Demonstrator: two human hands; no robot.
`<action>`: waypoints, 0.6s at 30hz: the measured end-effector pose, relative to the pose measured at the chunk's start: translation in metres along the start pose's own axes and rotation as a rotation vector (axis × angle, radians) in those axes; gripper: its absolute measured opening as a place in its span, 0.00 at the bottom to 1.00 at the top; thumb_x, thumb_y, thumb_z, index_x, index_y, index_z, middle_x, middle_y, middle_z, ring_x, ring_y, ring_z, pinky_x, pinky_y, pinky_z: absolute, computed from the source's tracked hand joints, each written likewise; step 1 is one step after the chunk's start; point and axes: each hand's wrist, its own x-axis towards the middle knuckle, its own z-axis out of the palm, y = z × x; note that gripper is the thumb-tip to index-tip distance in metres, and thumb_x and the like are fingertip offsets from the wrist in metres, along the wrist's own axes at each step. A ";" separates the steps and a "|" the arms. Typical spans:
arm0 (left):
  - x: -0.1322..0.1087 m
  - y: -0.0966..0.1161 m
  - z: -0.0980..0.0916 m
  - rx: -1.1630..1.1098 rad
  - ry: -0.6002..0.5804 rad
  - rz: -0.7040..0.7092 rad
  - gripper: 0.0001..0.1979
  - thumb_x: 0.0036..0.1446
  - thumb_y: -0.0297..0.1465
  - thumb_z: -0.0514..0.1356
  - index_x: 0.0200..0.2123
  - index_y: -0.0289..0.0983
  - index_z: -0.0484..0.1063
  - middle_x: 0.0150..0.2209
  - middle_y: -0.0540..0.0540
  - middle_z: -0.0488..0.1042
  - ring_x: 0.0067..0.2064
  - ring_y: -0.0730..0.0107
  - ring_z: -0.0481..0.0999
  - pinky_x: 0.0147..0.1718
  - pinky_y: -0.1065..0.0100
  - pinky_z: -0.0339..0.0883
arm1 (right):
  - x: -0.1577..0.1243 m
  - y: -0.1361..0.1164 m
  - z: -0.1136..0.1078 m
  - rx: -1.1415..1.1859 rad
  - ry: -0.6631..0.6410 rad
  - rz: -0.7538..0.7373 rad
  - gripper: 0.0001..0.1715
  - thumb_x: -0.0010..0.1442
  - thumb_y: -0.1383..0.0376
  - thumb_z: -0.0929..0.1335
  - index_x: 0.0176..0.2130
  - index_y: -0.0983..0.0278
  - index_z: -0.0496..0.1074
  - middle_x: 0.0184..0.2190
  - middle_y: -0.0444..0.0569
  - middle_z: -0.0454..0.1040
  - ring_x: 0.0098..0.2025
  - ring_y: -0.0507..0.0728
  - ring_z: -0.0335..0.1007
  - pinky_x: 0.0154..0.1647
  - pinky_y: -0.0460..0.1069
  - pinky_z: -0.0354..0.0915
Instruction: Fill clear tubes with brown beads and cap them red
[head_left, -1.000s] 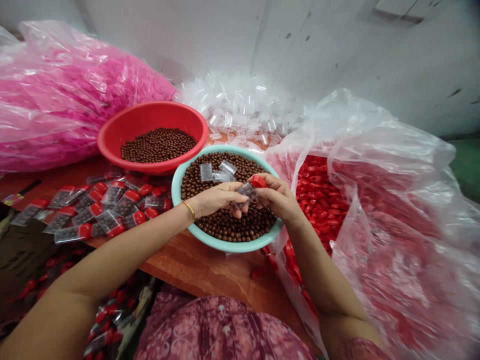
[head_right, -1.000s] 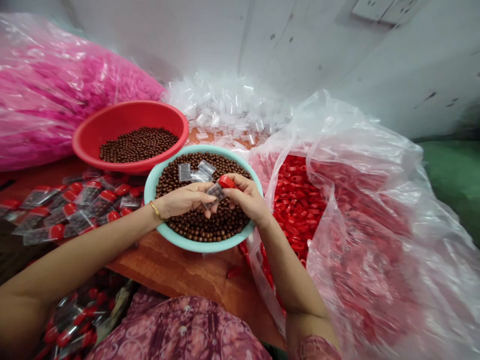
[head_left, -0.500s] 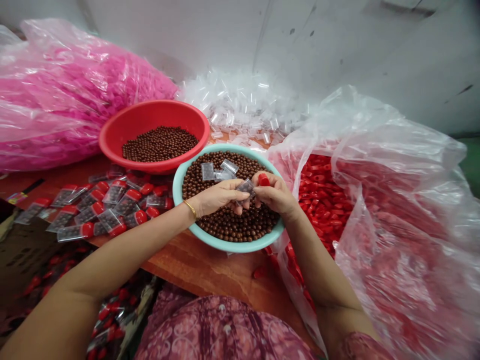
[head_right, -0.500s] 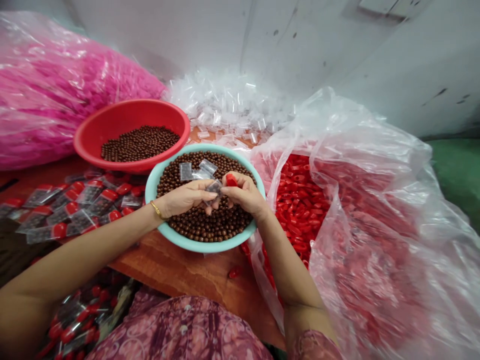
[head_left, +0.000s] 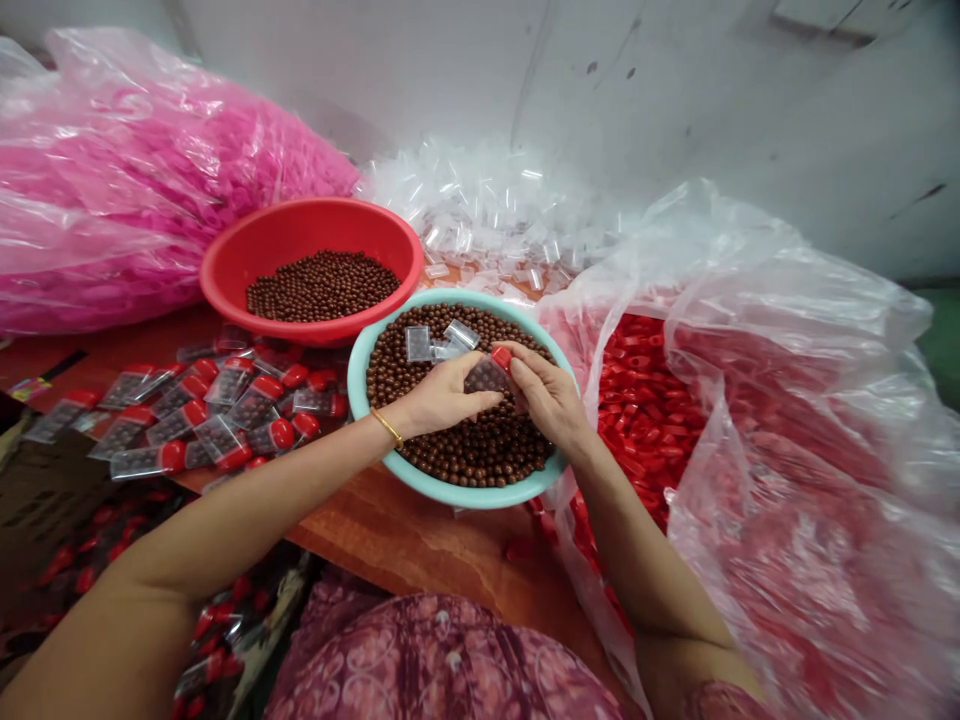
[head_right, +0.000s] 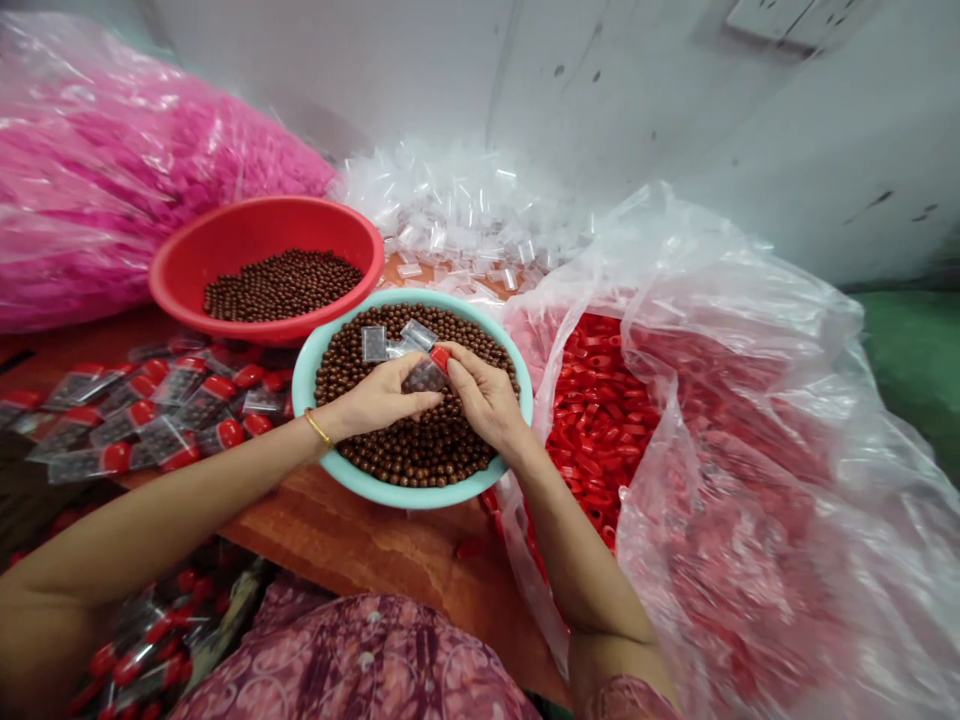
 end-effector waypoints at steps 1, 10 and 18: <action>0.000 -0.002 0.000 0.061 0.024 0.033 0.10 0.49 0.28 0.60 0.36 0.33 0.66 0.29 0.52 0.69 0.30 0.74 0.67 0.33 0.69 0.64 | -0.001 0.001 0.000 -0.036 0.003 -0.021 0.24 0.61 0.51 0.61 0.49 0.62 0.72 0.31 0.46 0.74 0.35 0.55 0.72 0.35 0.50 0.70; -0.007 0.003 0.000 0.459 0.077 0.023 0.07 0.50 0.33 0.58 0.30 0.35 0.66 0.26 0.51 0.68 0.28 0.71 0.65 0.29 0.68 0.58 | -0.015 0.008 0.001 -0.308 -0.067 -0.121 0.26 0.63 0.57 0.60 0.57 0.63 0.67 0.55 0.50 0.71 0.55 0.59 0.69 0.60 0.55 0.60; -0.007 0.010 0.002 0.394 0.028 0.053 0.10 0.48 0.35 0.60 0.28 0.34 0.67 0.26 0.50 0.67 0.28 0.72 0.64 0.29 0.70 0.56 | -0.014 -0.012 -0.008 -0.297 -0.013 -0.106 0.21 0.60 0.53 0.64 0.46 0.60 0.76 0.37 0.48 0.79 0.41 0.60 0.75 0.46 0.54 0.69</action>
